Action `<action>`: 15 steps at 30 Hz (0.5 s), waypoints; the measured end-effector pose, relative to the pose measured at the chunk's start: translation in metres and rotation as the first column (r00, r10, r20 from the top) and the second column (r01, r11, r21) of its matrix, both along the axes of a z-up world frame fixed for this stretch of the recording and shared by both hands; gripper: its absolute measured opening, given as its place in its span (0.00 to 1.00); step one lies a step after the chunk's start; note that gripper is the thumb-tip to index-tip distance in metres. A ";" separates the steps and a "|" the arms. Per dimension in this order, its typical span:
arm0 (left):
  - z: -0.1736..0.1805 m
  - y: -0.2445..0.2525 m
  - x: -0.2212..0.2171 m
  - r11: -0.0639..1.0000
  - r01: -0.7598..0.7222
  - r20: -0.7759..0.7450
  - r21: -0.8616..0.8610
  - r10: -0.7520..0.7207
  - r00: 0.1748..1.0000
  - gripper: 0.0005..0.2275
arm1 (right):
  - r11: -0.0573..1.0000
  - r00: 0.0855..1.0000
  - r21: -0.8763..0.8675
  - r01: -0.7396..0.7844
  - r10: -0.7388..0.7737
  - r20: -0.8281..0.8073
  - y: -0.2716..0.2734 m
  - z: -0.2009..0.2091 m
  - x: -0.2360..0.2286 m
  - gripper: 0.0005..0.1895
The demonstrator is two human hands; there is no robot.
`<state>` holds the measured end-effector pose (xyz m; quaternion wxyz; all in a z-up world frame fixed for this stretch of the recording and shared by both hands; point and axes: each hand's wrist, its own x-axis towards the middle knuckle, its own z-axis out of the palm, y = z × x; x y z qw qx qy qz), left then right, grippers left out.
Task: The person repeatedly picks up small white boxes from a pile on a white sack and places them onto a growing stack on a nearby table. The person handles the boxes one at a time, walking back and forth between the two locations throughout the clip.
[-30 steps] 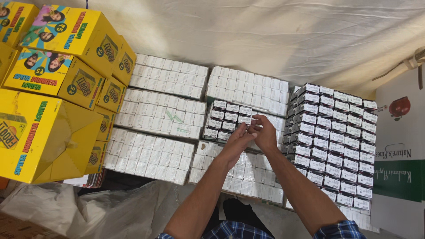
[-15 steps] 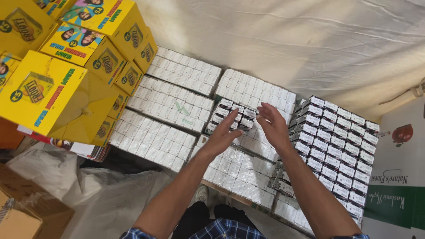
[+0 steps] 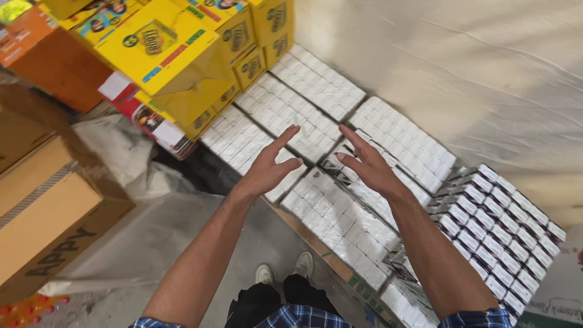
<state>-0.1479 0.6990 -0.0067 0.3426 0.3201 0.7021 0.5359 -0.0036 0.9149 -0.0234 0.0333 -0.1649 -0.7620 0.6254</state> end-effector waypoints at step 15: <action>0.003 -0.319 0.025 0.863 -0.503 -0.096 -0.038 0.498 0.862 0.36 | 0.829 0.817 0.083 -0.554 0.560 -0.138 -0.267 0.010 -0.118 0.36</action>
